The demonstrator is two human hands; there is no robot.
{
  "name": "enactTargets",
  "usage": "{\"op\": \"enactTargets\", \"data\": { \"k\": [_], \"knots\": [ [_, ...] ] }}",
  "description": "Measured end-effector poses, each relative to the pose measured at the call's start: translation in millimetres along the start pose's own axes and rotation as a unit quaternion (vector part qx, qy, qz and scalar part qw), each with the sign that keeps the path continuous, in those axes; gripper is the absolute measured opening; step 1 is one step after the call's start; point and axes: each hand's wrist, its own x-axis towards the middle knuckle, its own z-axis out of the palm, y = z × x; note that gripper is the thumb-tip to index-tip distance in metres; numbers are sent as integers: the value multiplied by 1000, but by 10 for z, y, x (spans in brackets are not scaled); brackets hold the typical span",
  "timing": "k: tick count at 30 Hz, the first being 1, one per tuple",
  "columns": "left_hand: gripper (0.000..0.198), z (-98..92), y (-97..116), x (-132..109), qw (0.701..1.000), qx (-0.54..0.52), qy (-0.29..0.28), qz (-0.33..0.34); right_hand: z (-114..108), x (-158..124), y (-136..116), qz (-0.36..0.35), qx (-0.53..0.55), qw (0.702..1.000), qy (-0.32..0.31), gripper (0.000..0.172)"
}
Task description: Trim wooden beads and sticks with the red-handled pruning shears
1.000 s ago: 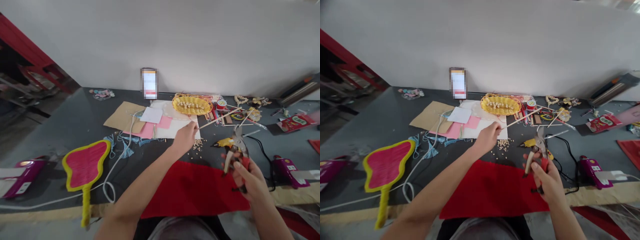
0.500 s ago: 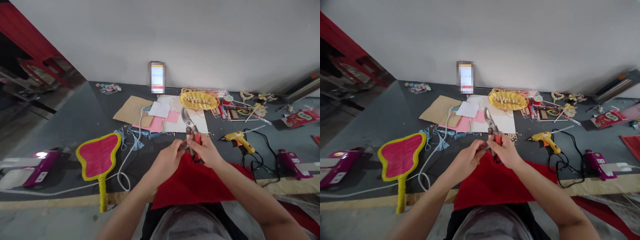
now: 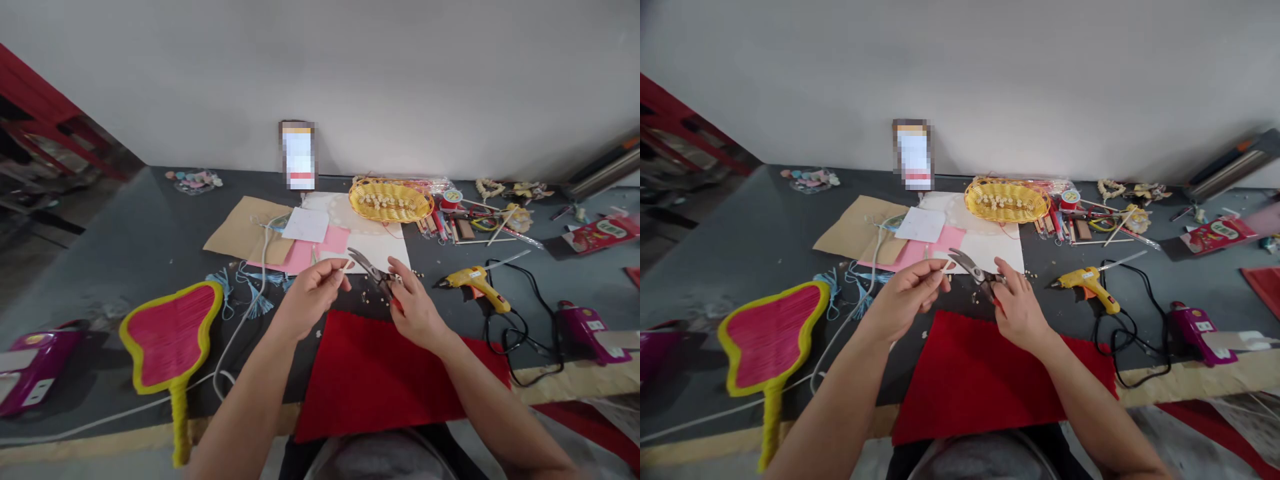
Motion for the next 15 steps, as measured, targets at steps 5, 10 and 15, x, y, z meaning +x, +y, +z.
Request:
{"op": "enactTargets", "data": {
  "k": [5, 10, 15],
  "knots": [
    [24, -20, -50, -10, 997, 36, 65, 29, -46, -39, -88, -20, -60, 998, -24, 29],
    [23, 16, -57, -51, 987, 119, 94, 56, -49, -75, -164, -43, -87, 995, -22, 31],
    [21, 79, -33, -81, 985, 129, 91, 64, -16, -98, -213, -51, -91, 995, -3, 28]
  ]
}}
